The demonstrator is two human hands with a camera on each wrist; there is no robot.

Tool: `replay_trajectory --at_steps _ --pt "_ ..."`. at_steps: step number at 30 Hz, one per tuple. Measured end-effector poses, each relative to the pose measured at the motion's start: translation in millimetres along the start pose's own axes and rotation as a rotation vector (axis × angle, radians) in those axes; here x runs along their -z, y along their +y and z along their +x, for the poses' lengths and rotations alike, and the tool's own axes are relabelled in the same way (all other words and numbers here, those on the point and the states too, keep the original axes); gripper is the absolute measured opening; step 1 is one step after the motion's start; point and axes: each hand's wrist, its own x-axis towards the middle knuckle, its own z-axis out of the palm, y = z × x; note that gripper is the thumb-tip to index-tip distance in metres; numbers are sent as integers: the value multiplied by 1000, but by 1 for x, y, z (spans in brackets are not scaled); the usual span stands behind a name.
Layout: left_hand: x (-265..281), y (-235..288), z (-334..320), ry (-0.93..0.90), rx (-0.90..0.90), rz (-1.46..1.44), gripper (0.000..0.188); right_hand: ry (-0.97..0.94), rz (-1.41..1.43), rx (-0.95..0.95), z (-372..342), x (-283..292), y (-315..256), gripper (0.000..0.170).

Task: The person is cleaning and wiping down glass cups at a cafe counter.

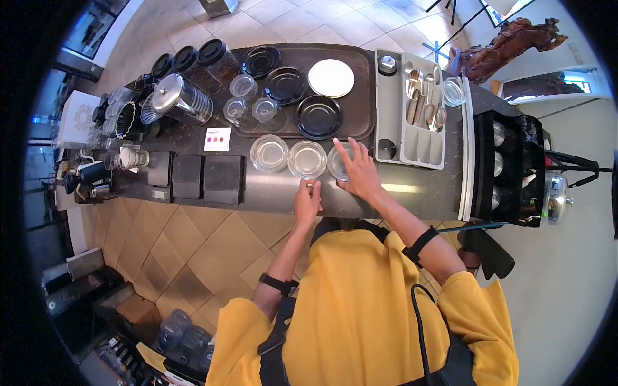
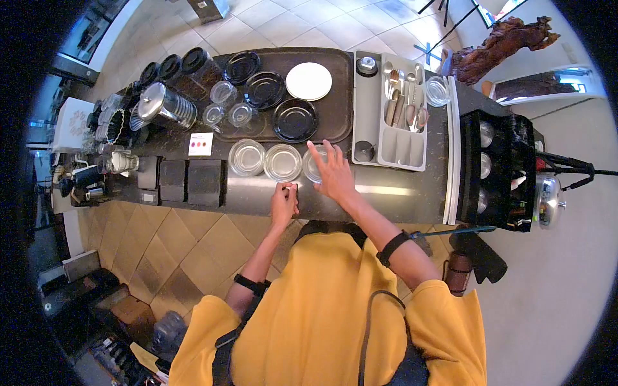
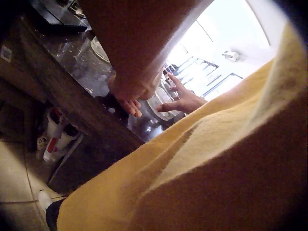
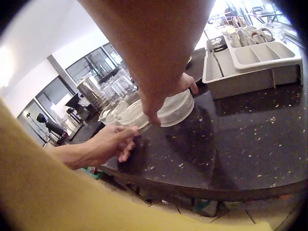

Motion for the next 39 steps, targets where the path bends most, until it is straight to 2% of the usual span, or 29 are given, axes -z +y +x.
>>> replay_trajectory --at_steps 3,7,9,10,12,13,14,15,17,19,21,23,24,26,27,29,30,31,39 --pt "-14 2 1 -48 15 -93 28 20 -49 14 -1 7 13 121" --pt "13 1 3 -55 3 -25 29 110 -37 27 4 2 -5 122" --pt "13 5 5 -77 13 -64 26 220 -58 145 -6 24 -15 100" --pt "13 0 5 -105 0 -71 26 229 -77 121 -17 39 -16 100" --pt "11 -9 2 -217 6 -35 28 25 204 178 -37 73 -18 49" --pt "11 -11 -2 -233 1 -37 28 30 196 163 -46 97 -18 49" --pt "11 -12 -4 -265 -29 59 31 -22 323 29 -58 125 -14 30" --pt "8 -12 -5 -297 -58 151 34 -75 447 -107 -70 144 -3 19" --pt "7 -7 -7 -344 -105 230 34 385 507 -20 -76 164 33 17" --pt "-3 4 -8 -387 -151 310 33 555 418 -86 -71 184 90 13" --pt "-8 18 -4 -487 -280 388 32 665 405 -246 -51 199 135 9" --pt "-21 38 -9 -513 -286 448 31 627 451 -368 -31 202 187 21" --pt "-29 47 -8 -533 -288 506 30 636 461 -356 -17 193 214 21" --pt "-47 45 -10 -529 -265 518 30 630 185 -485 9 169 267 46" --pt "-53 46 -9 -537 -242 527 30 643 203 -477 23 164 282 46" --pt "-66 57 -9 -568 -218 579 28 550 112 -615 49 157 305 71" --pt "-70 57 -9 -539 -301 620 28 531 87 -648 63 157 312 84" --pt "-74 56 -13 -516 -370 651 28 530 100 -646 69 159 320 84" --pt "-85 56 -25 -425 -265 611 24 232 108 -804 118 158 361 109"
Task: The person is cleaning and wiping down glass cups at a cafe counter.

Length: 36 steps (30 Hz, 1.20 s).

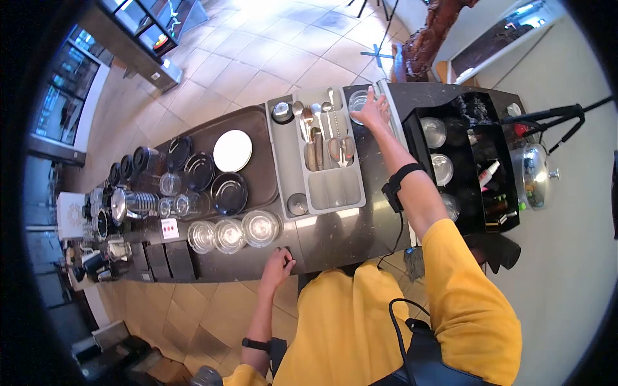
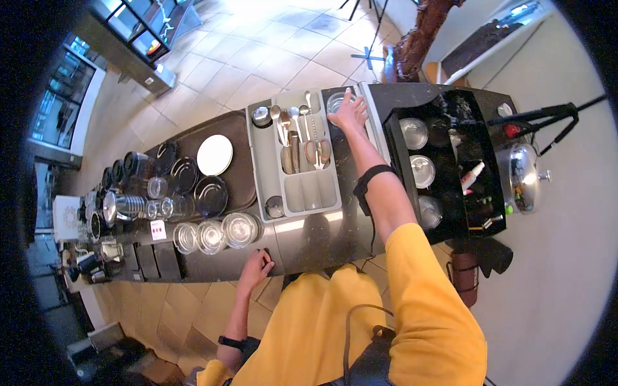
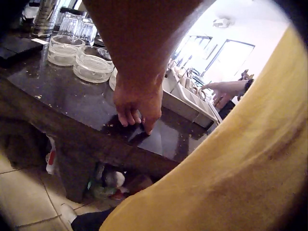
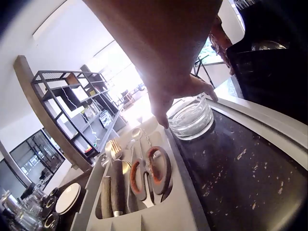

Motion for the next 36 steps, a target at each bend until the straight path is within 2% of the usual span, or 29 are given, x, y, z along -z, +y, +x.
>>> replay_trajectory --at_steps 6,10,12,15,17,18,20,21,23,25,26,28,29,30,31,33,35,36 --pt "0 6 2 12 59 -10 20 -84 -98 45 13 2 1 115" --pt "-1 5 3 14 90 -20 19 -37 0 48 25 -9 12 121" --pt "-2 3 2 37 47 -7 19 92 69 60 23 -15 19 117" --pt "0 7 3 34 49 -2 19 104 180 105 -12 18 16 113" --pt "1 11 3 32 49 -7 19 245 276 238 -40 35 22 112" --pt "0 13 4 38 39 -3 19 244 269 233 -60 45 24 112" --pt "-1 14 3 32 18 31 16 246 356 431 -111 58 32 107" --pt "-2 20 6 4 -21 -12 14 206 372 472 -139 61 36 106" --pt "2 48 10 -43 -73 -50 11 131 397 572 -197 58 46 104" --pt "19 108 10 106 -110 -187 7 36 376 630 -254 52 52 103" --pt "24 126 15 95 -127 -182 7 -21 346 625 -281 51 52 103" --pt "39 157 31 277 -411 -192 10 -258 294 588 -321 39 56 104" --pt "49 177 40 287 -493 -167 10 -308 304 594 -335 28 58 104" --pt "54 191 52 265 -521 -154 10 -356 316 599 -346 13 59 105" --pt "58 204 65 215 -561 -85 14 -327 335 578 -351 -6 61 105" --pt "52 228 94 153 -623 2 19 -342 314 784 -354 -42 65 106" --pt "36 245 129 148 -720 185 33 -338 249 831 -351 -58 58 108" --pt "28 252 143 138 -732 202 33 -365 172 883 -352 -63 56 109"
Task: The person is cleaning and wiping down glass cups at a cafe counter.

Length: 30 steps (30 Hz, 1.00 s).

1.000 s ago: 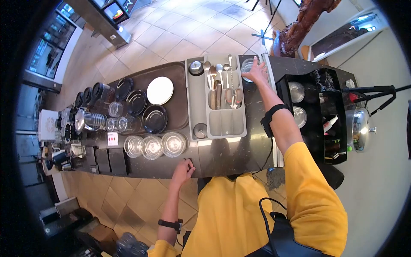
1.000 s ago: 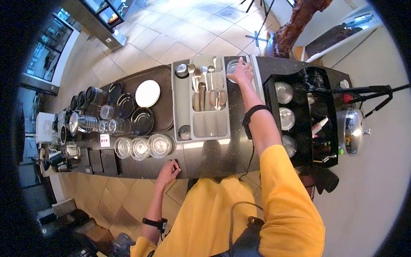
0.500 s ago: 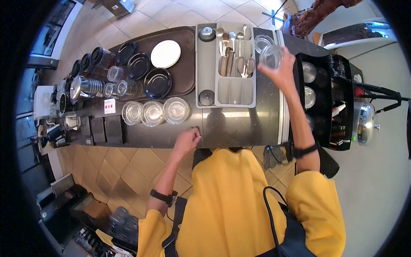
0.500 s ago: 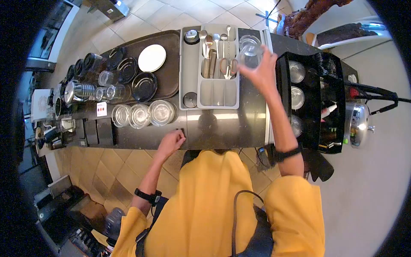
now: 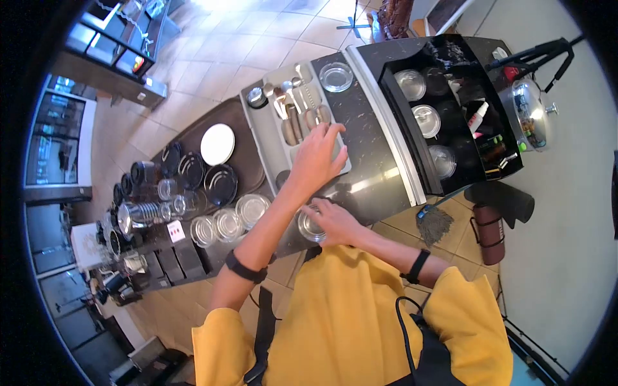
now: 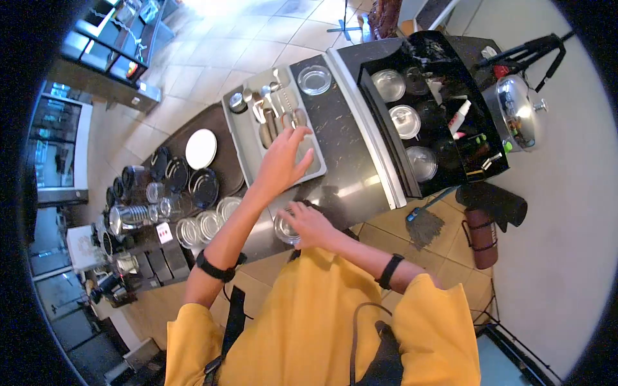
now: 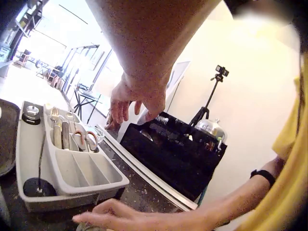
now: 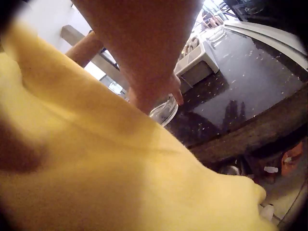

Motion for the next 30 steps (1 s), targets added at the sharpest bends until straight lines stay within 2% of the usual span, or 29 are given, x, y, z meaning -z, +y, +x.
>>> replay_trajectory --at_steps 1,3,6,7,8,10,11,14,17,20,24,26,30 --pt "-8 -5 16 -39 39 33 37 30 4 0 5 -4 2 109" --pt "-25 -13 45 -105 84 140 45 -44 -36 55 8 -10 6 112" --pt "-60 -49 84 -62 70 230 50 -51 -139 64 15 -13 16 113" --pt "-67 -63 96 -120 108 280 58 -65 -132 66 17 -17 20 112" --pt "-76 -74 106 -114 88 300 58 -79 -125 68 20 -18 23 111" --pt "-88 -88 123 -116 126 485 67 -12 -93 94 17 -16 29 112" --pt "-91 -96 136 -165 177 486 73 20 -62 110 22 -19 35 112" --pt "-113 -113 159 -89 138 542 75 13 8 122 19 -19 40 113" --pt "-121 -127 185 -71 178 555 81 -4 72 143 29 -26 54 114" --pt "-137 -131 196 -72 272 564 86 -24 88 141 29 -33 65 113" --pt "-148 -136 200 -75 404 642 92 46 161 141 23 -31 70 108" --pt "-151 -139 206 -71 407 645 94 147 225 198 20 -32 73 105" --pt "-150 -143 206 -20 399 628 95 115 247 200 12 -26 77 97"
